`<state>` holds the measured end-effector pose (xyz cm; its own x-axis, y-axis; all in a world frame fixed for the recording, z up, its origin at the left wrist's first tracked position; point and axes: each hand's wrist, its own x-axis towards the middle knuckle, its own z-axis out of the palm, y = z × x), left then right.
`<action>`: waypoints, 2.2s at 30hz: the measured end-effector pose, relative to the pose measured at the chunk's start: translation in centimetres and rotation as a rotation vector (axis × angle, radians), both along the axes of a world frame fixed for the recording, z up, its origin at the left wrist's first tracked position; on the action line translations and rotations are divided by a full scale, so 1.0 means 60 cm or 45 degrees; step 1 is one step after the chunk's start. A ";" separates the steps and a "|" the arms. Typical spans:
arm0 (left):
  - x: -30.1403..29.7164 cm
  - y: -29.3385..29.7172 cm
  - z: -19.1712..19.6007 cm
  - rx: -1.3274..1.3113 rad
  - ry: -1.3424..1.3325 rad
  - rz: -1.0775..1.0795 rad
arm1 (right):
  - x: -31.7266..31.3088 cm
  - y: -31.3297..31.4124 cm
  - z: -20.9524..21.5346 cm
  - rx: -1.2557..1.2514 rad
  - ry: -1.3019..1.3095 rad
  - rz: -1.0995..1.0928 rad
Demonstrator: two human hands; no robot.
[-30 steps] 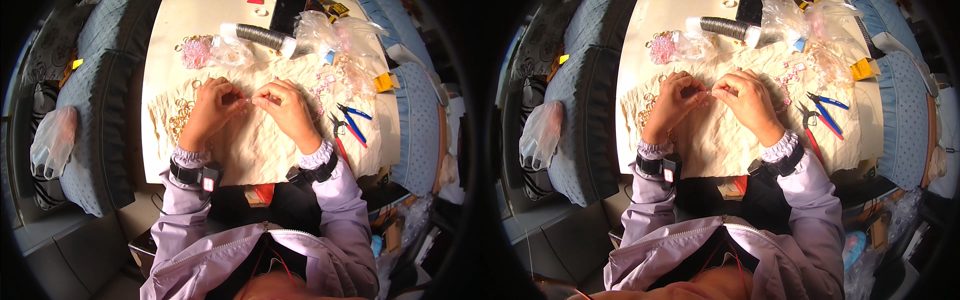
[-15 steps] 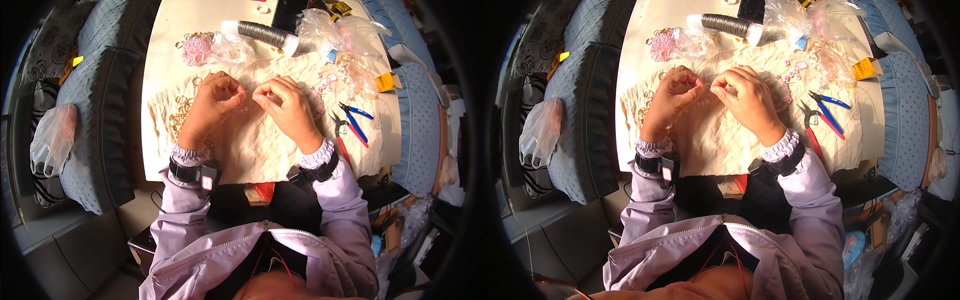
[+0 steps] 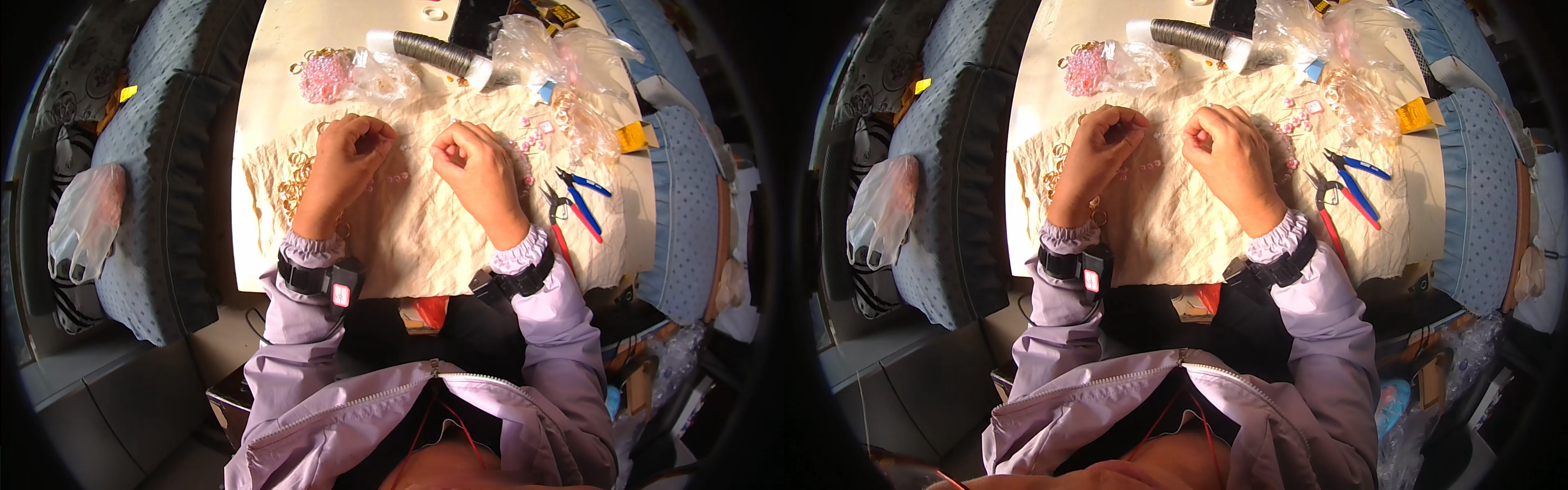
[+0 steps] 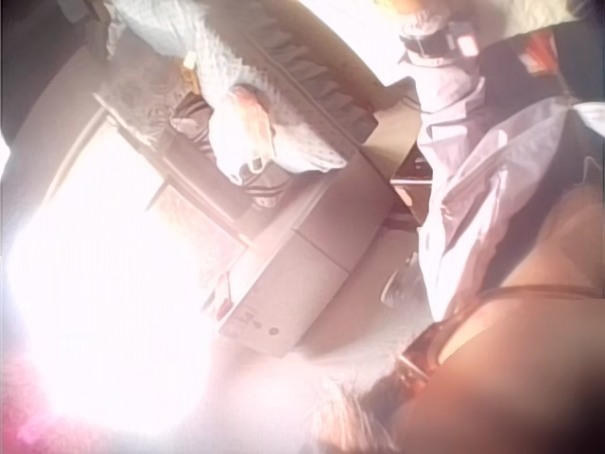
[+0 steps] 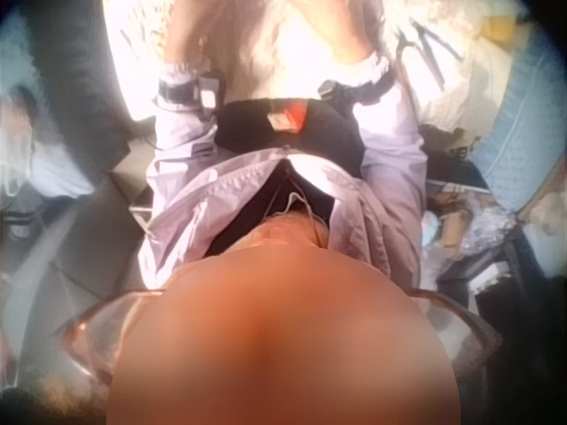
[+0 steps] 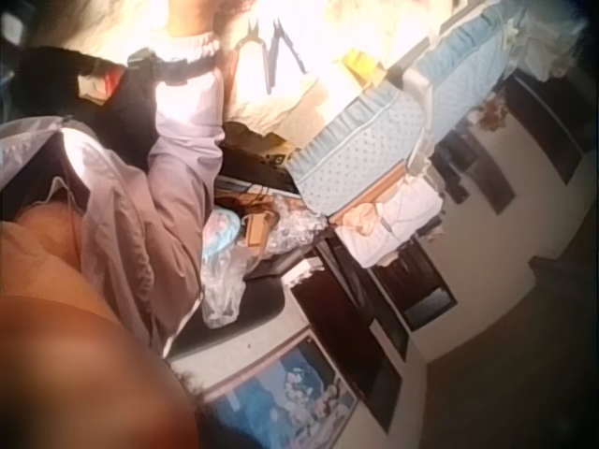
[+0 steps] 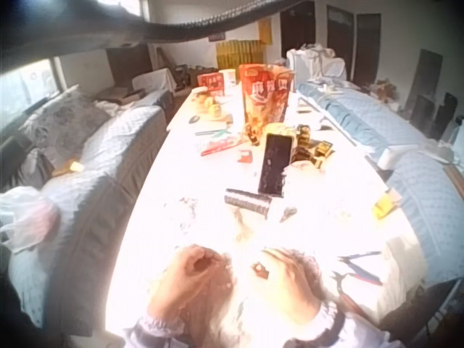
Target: The person assembles small keychains by threading pink beads onto metal rings and securing them with pliers. They repeatedly pick up rings and beads from a cloth-covered table, thread them, and use pliers to close the rings.
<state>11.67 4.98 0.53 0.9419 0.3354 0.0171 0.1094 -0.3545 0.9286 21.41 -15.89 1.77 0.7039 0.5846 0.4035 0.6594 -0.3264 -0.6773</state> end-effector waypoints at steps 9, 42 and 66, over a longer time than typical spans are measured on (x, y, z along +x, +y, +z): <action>0.010 -0.021 0.001 0.396 -0.187 0.025 | 0.001 0.000 0.000 -0.015 -0.028 0.003; 0.010 -0.027 0.016 0.527 -0.124 -0.027 | 0.002 0.001 -0.007 -0.056 -0.068 0.018; 0.008 -0.044 0.040 0.035 -0.316 -0.021 | 0.009 -0.044 0.034 0.005 -0.166 0.120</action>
<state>12.17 2.35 2.90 0.9132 0.3159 0.2575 -0.1270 -0.3797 0.9163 21.92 -18.55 3.84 0.5878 0.6437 0.4901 0.7691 -0.2567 -0.5853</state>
